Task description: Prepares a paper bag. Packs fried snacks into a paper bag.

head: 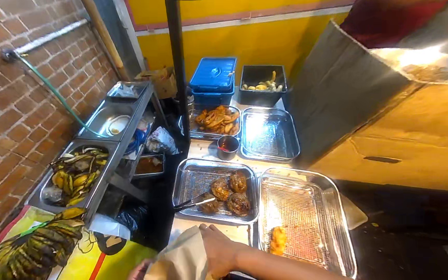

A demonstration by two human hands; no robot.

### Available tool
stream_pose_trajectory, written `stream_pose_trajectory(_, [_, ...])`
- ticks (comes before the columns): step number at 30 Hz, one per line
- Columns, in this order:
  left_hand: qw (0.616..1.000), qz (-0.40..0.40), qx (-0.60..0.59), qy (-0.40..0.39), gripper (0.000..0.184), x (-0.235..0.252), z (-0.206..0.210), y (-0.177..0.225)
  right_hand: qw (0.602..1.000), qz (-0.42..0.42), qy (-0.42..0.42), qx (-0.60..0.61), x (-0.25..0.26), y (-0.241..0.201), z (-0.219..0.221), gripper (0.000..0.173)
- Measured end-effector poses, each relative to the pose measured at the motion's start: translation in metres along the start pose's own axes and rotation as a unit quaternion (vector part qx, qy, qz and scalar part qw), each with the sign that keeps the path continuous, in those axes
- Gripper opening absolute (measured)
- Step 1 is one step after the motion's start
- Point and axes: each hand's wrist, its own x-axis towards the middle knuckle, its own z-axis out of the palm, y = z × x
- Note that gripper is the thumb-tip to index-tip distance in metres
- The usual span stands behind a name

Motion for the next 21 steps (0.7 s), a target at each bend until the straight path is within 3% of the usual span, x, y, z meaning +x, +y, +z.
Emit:
stream_pose_trajectory(2, [0.999, 0.020, 0.022, 0.025, 0.037, 0.013, -0.008, 0.017, 0.999, -0.028, 0.016, -0.016, 0.010, 0.002, 0.000, 0.094])
stream_pose_trajectory(6, [0.991, 0.006, 0.023, 0.131, 0.041, 0.026, 0.010, 0.034, 0.998, -0.041, 0.046, -0.001, 0.028, 0.009, 0.000, 0.102])
stream_pose_trajectory(8, [0.984, 0.008, 0.035, 0.172, 0.052, 0.029, 0.006, 0.026, 0.994, -0.016, 0.074, 0.073, 0.034, 0.023, -0.003, 0.093])
stream_pose_trajectory(11, [0.978, 0.021, -0.013, 0.207, 0.049, 0.047, -0.008, 0.020, 0.951, 0.066, 0.138, 0.269, 0.036, 0.062, -0.015, 0.058])
stream_pose_trajectory(13, [0.978, 0.005, -0.046, 0.204, 0.049, 0.061, -0.018, 0.023, 0.876, 0.151, 0.151, 0.433, 0.045, 0.083, -0.009, 0.050])
stream_pose_trajectory(16, [0.980, -0.006, -0.098, 0.175, 0.047, 0.094, -0.031, 0.030, 0.712, 0.225, 0.129, 0.653, 0.071, 0.082, 0.008, 0.051])
stream_pose_trajectory(19, [0.976, -0.061, -0.133, 0.160, 0.042, 0.131, -0.039, 0.041, 0.557, 0.244, 0.165, 0.777, 0.103, 0.060, 0.016, 0.046])
stream_pose_trajectory(21, [0.981, -0.075, -0.146, 0.105, 0.046, 0.154, -0.052, 0.048, 0.463, 0.267, 0.209, 0.819, 0.129, 0.050, 0.018, 0.041])
